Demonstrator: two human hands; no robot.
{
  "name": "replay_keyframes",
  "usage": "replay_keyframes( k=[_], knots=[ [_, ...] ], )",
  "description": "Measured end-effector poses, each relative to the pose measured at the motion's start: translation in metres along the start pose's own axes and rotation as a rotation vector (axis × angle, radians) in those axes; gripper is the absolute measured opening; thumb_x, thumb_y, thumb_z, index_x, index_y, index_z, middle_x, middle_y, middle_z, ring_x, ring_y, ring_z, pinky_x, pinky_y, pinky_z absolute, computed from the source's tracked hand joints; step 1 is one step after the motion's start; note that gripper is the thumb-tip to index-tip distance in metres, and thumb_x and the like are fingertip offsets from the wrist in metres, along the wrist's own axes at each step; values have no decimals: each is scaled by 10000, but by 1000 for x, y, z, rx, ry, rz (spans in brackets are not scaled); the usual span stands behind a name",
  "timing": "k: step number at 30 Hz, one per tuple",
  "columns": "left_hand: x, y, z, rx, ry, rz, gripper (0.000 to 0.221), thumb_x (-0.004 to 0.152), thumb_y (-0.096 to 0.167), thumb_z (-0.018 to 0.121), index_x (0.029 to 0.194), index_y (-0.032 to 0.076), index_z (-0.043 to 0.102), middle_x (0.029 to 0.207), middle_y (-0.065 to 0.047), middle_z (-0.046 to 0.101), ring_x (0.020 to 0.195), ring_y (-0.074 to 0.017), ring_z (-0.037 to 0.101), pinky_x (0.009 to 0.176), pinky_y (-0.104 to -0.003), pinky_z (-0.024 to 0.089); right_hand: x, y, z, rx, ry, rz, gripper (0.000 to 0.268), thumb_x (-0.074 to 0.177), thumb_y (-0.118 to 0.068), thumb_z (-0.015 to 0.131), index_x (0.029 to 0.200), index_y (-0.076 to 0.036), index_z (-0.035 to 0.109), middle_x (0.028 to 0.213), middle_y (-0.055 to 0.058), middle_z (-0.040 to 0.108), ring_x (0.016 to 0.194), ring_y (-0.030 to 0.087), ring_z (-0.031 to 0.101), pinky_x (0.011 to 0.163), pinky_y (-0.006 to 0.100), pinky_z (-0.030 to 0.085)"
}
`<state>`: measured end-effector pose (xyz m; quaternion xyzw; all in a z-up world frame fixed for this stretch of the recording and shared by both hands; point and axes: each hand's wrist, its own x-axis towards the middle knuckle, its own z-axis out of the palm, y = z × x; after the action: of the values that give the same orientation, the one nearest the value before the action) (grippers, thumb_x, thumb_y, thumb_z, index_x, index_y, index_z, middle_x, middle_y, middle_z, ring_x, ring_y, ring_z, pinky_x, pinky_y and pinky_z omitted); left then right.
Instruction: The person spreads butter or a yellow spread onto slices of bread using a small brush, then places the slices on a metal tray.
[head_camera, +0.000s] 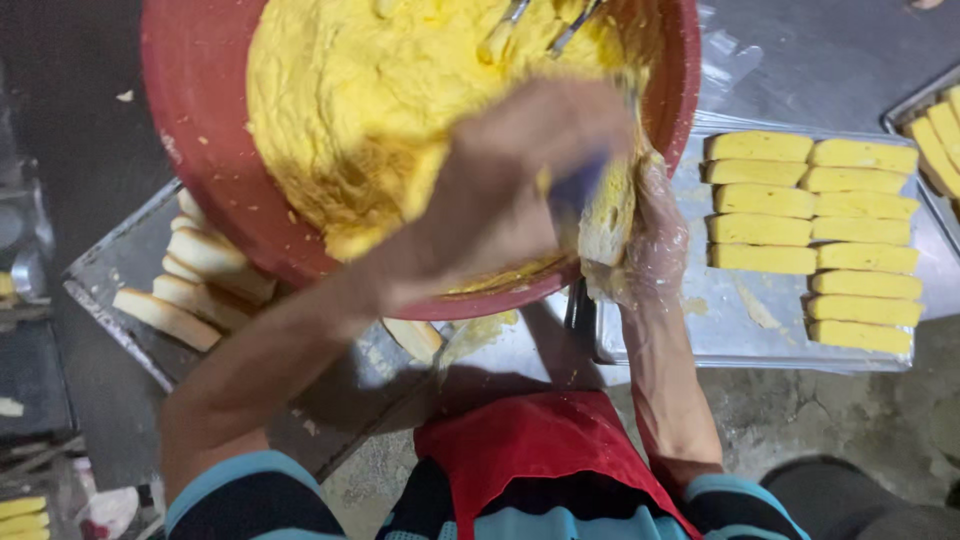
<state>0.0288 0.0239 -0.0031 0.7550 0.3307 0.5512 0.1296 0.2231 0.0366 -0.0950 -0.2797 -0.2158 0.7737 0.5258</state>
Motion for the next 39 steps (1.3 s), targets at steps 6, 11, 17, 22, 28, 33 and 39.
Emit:
replay_keyframes(
  k=[6,11,17,22,28,33,39],
  knots=[
    [-17,14,-7,-212,-200,-302,66,1073,80,712,1118,47,678,1014,-89,745,836,-159,758,644,-246,635,-6,-5,3,-20,32,60,544,1088,-297,443,1578,-65,408,1367,119,654,1202,236,681,1051,390,580],
    [16,-14,-35,-126,103,-124,84,1083,11,709,1142,-25,661,1074,-124,733,969,-168,778,808,-309,705,-14,-5,19,-106,-154,31,534,1179,-374,485,1618,-78,426,1138,97,650,935,196,656,789,353,587],
    [13,-26,-34,-281,160,-381,70,1032,-8,723,1078,-32,675,1001,-139,739,918,-189,736,826,-286,631,-15,-7,1,-71,-102,138,519,1149,-378,495,1560,-64,453,1110,109,655,865,197,666,765,349,593],
    [-8,-6,-1,-39,90,-130,127,969,69,719,1082,36,672,1067,-98,724,999,-201,751,870,-315,678,-1,1,-13,-109,-64,75,489,1161,-375,511,1523,-46,519,1169,140,671,916,242,680,779,381,601],
    [-36,-5,5,-30,-28,-40,192,1055,132,728,1212,50,655,1202,-121,687,1057,-250,734,814,-306,656,-1,1,-2,-69,-5,16,456,1111,-280,487,1497,-40,514,1387,118,638,1263,234,623,1113,389,533],
    [-45,17,28,156,-82,137,221,1035,59,670,1255,74,645,1280,-132,654,1139,-279,717,938,-379,656,4,-10,6,-257,-9,-109,512,1161,-349,472,1576,-50,504,1313,98,639,1116,188,630,988,341,555],
    [-38,20,-51,-314,24,-354,121,1083,49,663,1191,2,632,1076,-100,716,1043,-186,742,915,-305,693,-6,-26,-15,-263,-75,-129,601,1140,-472,512,1568,-51,515,1054,108,657,819,197,644,693,345,553]
  ],
)
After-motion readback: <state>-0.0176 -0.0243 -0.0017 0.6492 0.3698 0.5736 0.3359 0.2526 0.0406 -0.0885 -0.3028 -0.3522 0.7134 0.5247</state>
